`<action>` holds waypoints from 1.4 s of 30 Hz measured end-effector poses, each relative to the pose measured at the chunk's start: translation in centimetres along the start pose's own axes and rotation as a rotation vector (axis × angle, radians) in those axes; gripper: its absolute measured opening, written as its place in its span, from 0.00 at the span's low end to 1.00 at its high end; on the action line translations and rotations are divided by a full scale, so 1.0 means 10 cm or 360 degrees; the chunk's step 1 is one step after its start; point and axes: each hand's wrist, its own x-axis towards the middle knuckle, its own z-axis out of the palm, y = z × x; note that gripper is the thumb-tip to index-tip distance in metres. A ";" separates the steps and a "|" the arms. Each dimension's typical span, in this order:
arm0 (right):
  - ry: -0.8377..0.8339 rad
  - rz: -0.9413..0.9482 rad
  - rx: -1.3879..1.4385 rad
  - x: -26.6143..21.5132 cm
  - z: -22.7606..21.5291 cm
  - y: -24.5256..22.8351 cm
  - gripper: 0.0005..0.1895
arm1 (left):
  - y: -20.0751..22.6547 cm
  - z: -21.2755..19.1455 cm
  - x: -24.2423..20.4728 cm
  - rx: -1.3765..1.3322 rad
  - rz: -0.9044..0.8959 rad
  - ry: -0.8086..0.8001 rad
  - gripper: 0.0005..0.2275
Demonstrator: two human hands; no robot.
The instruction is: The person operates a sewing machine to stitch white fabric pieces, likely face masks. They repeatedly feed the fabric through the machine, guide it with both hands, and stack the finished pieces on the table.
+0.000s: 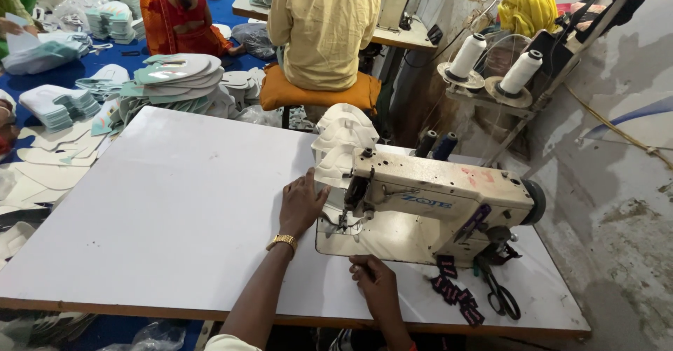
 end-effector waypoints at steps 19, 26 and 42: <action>-0.0014 -0.0084 -0.0081 -0.01 0.00 -0.05 0.10 | 0.03 -0.05 0.00 0.0002 -0.0032 -0.0042 0.30; 0.0003 -0.0053 -0.0052 -0.01 0.01 -0.06 0.11 | 0.03 -0.03 0.00 0.0008 -0.0035 -0.0036 0.30; 0.0011 -0.0020 -0.0051 -0.05 0.03 -0.16 0.10 | 0.05 -0.07 0.00 -0.0026 -0.0057 -0.0074 0.30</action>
